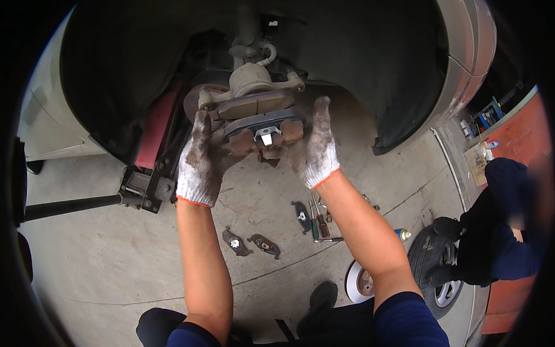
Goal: The person removes the brake caliper from the rotor, then uses a screwdriver to compress the caliper piston. Afterward, they install new brake pads into the caliper and reattach the caliper to the rotor.
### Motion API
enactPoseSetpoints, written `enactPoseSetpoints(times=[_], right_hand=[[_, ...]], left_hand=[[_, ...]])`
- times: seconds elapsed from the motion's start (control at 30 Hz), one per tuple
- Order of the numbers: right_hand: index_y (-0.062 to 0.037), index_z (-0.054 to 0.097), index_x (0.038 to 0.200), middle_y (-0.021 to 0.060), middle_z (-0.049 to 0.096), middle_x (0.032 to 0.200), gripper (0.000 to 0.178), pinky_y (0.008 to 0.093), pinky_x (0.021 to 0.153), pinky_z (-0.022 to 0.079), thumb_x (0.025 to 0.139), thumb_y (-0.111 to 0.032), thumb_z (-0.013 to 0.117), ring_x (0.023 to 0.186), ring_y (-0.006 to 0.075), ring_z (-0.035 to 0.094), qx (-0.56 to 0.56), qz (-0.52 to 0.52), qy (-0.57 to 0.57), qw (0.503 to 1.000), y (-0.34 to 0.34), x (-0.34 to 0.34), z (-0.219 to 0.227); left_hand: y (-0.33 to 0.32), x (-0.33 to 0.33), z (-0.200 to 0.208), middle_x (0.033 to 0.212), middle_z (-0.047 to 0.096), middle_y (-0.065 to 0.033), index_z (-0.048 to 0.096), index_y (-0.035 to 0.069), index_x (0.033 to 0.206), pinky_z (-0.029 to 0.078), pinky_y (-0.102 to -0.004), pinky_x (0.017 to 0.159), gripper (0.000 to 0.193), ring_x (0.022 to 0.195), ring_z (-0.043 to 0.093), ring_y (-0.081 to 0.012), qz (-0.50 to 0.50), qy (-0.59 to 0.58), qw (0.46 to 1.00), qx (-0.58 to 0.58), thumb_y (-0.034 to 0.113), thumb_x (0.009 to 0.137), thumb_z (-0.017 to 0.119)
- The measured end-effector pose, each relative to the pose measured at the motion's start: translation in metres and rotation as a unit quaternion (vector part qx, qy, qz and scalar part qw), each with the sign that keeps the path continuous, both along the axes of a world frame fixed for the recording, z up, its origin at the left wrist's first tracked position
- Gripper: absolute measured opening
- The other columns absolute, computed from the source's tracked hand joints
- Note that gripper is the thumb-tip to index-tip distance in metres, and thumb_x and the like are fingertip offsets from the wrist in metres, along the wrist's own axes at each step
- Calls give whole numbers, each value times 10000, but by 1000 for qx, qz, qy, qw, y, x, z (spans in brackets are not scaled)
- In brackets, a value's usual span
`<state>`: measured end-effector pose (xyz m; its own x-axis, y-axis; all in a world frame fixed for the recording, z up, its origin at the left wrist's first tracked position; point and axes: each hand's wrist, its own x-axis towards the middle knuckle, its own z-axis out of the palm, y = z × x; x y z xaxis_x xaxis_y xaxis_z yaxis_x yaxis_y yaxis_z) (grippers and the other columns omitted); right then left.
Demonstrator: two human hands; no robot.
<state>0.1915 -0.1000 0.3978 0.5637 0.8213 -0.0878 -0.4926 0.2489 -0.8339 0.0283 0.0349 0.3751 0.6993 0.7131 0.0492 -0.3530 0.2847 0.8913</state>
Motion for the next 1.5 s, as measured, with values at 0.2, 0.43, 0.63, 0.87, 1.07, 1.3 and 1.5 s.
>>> enactPoseSetpoints(times=[0.2, 0.43, 0.63, 0.87, 1.07, 1.3, 1.5], right_hand=[[-73, 470, 1580, 182, 572, 1544, 1042, 577, 1177, 450, 988, -914, 299, 1397, 388, 575, -81, -63, 33, 994, 8, 11, 7], [-58, 463, 1598, 218, 546, 1584, 1010, 561, 1201, 457, 988, -863, 446, 1433, 398, 554, -170, -41, -35, 984, 4, 24, 50], [-18, 447, 1595, 263, 557, 1563, 1002, 596, 1161, 504, 987, -809, 538, 1415, 429, 580, -254, 27, -116, 960, 30, 27, 75], [28, 367, 1617, 290, 543, 1557, 1210, 627, 1106, 542, 880, -909, 576, 1382, 464, 600, -169, 53, -86, 980, 12, 43, 53], [-26, 430, 1616, 238, 553, 1570, 1181, 579, 1146, 514, 880, -944, 526, 1369, 434, 600, -34, 51, -26, 998, 21, 75, 28], [-110, 606, 1502, 162, 714, 1363, 825, 474, 974, 601, 1016, -773, 527, 1198, 335, 694, 74, 103, 218, 968, 0, 147, 17], [-80, 626, 1461, 152, 718, 1305, 745, 447, 958, 594, 1031, -686, 567, 1149, 298, 689, 174, 139, 278, 934, 12, 181, -47]], left_hand=[[24, 6, -16, 1423, 675, -170, 511, -10, 1546, 530, -373, 1107, 669, 1325, 650, -233, 80, -96, 990, -60, 445, 1085, 681], [25, 19, 3, 1317, 712, -123, 625, -42, 1409, 512, -313, 1045, 638, 1190, 660, -179, -25, -124, 970, -205, 493, 1067, 691], [29, 46, -17, 1264, 732, -114, 623, -44, 1367, 538, -321, 1009, 544, 1139, 676, -165, -21, -146, 969, -196, 423, 1092, 660], [30, 42, -11, 1279, 731, -112, 675, 13, 1392, 584, -353, 925, 495, 1113, 699, -196, -53, -139, 977, -151, 413, 1104, 633], [9, 48, 0, 1365, 685, -134, 654, 17, 1430, 627, -363, 933, 402, 1169, 695, -212, 80, -59, 991, 95, 255, 1107, 623], [-97, 90, 53, 1333, 698, -109, 629, 2, 1357, 633, -340, 939, 356, 1171, 705, -217, 105, -77, 984, -123, 260, 1111, 634], [-157, 174, -21, 1374, 693, -82, 636, 53, 1368, 546, -332, 1049, 294, 1240, 664, -192, 105, -187, 947, -238, 206, 1121, 593]])
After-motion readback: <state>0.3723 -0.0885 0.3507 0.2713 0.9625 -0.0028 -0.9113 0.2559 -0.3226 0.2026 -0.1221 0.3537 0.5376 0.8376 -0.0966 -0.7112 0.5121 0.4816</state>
